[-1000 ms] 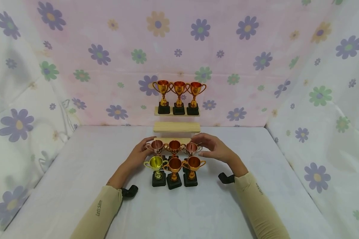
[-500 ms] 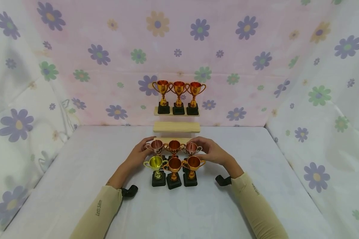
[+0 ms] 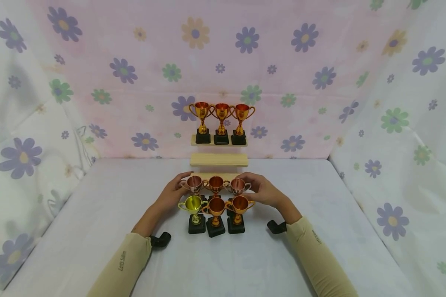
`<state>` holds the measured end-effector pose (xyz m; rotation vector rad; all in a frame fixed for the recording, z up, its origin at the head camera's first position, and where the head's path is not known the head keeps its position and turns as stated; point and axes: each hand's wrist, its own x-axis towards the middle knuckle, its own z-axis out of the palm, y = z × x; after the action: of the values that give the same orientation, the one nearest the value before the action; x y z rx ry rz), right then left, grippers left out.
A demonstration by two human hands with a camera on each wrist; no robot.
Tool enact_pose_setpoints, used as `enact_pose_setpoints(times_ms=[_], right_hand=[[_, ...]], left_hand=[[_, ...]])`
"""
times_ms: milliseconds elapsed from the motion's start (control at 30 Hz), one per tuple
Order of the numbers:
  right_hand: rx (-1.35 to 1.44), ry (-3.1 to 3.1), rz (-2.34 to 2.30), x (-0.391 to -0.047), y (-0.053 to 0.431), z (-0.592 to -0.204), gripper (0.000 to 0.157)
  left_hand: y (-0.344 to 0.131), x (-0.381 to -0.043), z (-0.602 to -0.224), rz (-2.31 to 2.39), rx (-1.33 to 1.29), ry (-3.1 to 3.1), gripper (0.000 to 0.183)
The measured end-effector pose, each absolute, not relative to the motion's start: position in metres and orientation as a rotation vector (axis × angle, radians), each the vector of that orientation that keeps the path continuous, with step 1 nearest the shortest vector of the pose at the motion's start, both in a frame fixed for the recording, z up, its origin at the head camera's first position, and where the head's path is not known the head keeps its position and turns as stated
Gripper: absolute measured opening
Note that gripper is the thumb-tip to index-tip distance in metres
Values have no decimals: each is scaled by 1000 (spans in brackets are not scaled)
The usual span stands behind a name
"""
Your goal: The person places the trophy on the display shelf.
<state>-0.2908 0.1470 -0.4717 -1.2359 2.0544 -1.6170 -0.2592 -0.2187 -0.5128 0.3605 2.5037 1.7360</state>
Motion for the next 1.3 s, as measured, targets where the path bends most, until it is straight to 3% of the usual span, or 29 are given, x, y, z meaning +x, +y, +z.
enact_pose_setpoints(times_ms=[1300], right_hand=[[-1273, 2072, -1722, -296, 159, -435, 47]], left_hand=[[-222, -261, -515, 1786, 446, 2480, 51]])
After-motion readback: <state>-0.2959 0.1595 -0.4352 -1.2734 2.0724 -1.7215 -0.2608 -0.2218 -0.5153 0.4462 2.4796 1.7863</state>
